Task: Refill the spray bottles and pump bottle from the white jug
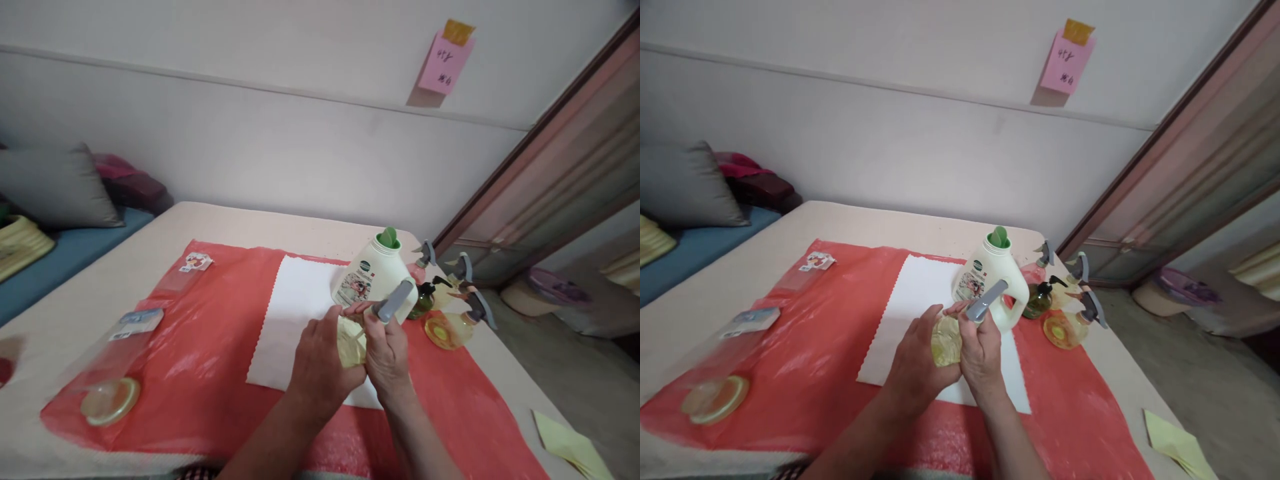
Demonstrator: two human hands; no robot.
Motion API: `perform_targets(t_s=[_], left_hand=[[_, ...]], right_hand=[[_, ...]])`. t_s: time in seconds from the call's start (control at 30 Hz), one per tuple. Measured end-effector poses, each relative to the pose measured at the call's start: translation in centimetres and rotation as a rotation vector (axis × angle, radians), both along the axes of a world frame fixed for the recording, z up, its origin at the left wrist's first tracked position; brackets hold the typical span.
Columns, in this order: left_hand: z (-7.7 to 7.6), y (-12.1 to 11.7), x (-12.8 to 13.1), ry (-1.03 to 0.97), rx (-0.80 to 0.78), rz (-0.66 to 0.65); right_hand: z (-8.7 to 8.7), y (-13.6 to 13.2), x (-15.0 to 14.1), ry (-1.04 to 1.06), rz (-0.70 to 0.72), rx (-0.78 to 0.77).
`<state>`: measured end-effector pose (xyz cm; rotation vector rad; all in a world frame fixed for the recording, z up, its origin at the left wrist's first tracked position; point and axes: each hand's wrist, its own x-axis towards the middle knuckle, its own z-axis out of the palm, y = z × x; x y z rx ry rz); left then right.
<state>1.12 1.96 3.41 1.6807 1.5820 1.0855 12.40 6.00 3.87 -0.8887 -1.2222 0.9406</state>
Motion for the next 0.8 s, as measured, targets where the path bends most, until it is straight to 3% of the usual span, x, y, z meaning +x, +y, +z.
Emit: perform_targets(t_s=[0.13,0.23,0.3,0.4,0.47,0.53,0.63,0.8], left_hand=[[1.1,-0.4,-1.3,-0.379,-0.141,-0.200],[0.7,-0.3,-1.3,-0.689,-0.255,-0.127],[0.1,-0.2,-0.5,-0.888,-0.486,-0.102],[-0.9,-0.2,0.9,-1.169,-0.801,-0.267],[-1.1,-0.3,1.6,-1.242,-0.728,-0.263],[-1.0,-0.5,1.9,-1.200,-0.521,-0.156],[-1.1,-0.8,2.2,-1.031,-0.246,-0.053],[-2.8,-1.9,3.6,-0.716,0.029,-0.064]], right_hand=[[1.1,-0.1,1.5,0.066,-0.002,-0.047],[1.8,0.1,2.4,0.222,0.027,-0.072],[2.0,0.1,2.7,0.289,0.053,-0.085],[2.1,-0.1,2.8,0.332,0.102,-0.107],[2.1,-0.2,2.7,0.348,0.103,-0.115],[2.0,-0.3,2.6,0.357,0.074,-0.128],[1.9,-0.1,2.2,0.381,0.008,-0.148],[2.3,0.0,2.1,0.472,-0.034,-0.154]])
